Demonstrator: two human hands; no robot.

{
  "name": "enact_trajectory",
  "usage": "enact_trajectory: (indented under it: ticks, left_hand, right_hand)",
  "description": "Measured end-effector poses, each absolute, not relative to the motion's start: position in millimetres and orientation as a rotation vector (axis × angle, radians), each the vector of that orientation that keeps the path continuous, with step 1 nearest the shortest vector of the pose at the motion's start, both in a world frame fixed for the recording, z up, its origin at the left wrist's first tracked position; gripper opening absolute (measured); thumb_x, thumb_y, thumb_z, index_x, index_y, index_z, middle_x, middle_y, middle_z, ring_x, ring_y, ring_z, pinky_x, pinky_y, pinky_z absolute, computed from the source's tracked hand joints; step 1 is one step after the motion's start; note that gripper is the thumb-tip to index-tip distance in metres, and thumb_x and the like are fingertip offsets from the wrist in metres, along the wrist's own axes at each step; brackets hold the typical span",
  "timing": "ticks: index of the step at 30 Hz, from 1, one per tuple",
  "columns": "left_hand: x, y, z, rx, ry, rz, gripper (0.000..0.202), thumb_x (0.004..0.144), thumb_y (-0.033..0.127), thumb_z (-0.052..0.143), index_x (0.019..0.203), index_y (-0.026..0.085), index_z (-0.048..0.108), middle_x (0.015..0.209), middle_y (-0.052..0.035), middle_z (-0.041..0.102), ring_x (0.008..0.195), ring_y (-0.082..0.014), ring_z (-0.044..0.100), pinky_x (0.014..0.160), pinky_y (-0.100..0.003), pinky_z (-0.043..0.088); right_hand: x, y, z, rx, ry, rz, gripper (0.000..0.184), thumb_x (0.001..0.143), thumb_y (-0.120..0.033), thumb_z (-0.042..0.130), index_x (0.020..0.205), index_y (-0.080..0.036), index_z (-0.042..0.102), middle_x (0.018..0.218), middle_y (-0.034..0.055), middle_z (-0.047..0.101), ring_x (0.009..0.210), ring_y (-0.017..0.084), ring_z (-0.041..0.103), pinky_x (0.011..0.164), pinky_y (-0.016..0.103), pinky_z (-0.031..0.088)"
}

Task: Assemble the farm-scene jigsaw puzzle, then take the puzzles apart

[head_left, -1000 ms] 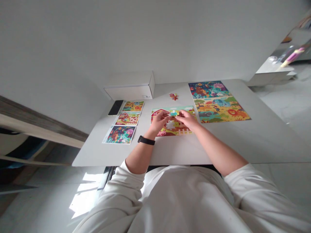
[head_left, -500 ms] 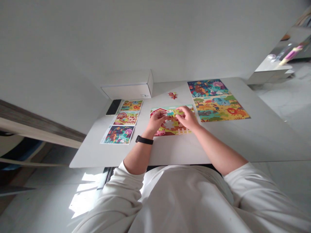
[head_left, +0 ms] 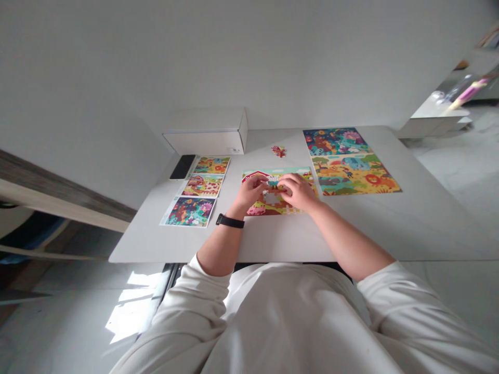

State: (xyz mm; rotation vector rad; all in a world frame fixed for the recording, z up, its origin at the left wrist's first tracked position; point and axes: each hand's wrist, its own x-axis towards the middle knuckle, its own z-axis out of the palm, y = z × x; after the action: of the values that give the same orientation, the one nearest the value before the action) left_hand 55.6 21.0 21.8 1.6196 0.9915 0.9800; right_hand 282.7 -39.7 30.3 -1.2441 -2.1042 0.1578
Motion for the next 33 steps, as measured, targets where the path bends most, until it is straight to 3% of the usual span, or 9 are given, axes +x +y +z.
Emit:
enact_trajectory:
  ticks: [4,11,18,26,33]
  left_hand:
    - [48.3,20.3,27.8,1.911,1.148,1.070,0.019,0.094,0.025,0.069,0.108,0.018,0.078,0.099,-0.0065,0.078,0.079,-0.0160,0.065,0.074,-0.027,0.052]
    - [38.6,22.6,26.8,2.141,1.157,1.030,0.024,0.091,0.016,0.069,0.111,0.021,0.081,0.106,-0.0082,0.079,0.092,-0.0210,0.067,0.088,-0.032,0.053]
    - [33.6,27.7,21.8,2.191,1.144,0.810,0.036,0.076,0.007,0.077,0.109,0.020,0.082,0.093,-0.0063,0.077,0.083,-0.0222,0.068,0.082,-0.033,0.053]
    - [33.1,27.3,20.4,2.220,1.130,0.708,0.032,0.074,0.014,0.079,0.106,0.020,0.081,0.093,-0.0047,0.078,0.079,-0.0198,0.067,0.080,-0.031,0.054]
    - [31.9,25.6,23.4,2.309,1.129,0.605,0.034,0.079,0.016,0.076,0.113,0.020,0.080,0.108,-0.0061,0.081,0.086,-0.0200,0.069,0.084,-0.031,0.055]
  right_hand:
    - [282.1,-37.4,23.1,-1.251,-2.155,0.221,0.023,0.089,-0.021,0.076,0.112,-0.028,0.076,0.124,0.0096,0.072,0.122,0.031,0.065,0.111,0.048,0.051]
    - [281.7,-36.2,15.0,-1.256,-2.275,0.328,0.021,0.089,-0.025,0.079,0.109,-0.028,0.081,0.117,0.0071,0.074,0.115,0.028,0.068,0.108,0.044,0.052]
    - [282.9,-36.1,12.4,-1.281,-2.296,0.310,0.020,0.090,-0.026,0.079,0.110,-0.028,0.083,0.115,0.0074,0.075,0.111,0.029,0.068,0.105,0.044,0.052]
    - [281.5,-35.6,10.8,-1.282,-2.320,0.281,0.019,0.092,-0.027,0.078,0.109,-0.026,0.084,0.113,0.0079,0.075,0.110,0.028,0.068,0.104,0.045,0.051]
    - [280.8,-36.1,12.2,-1.298,-2.329,0.285,0.018,0.090,-0.025,0.080,0.108,-0.026,0.084,0.111,0.0077,0.075,0.109,0.028,0.068,0.103,0.044,0.050]
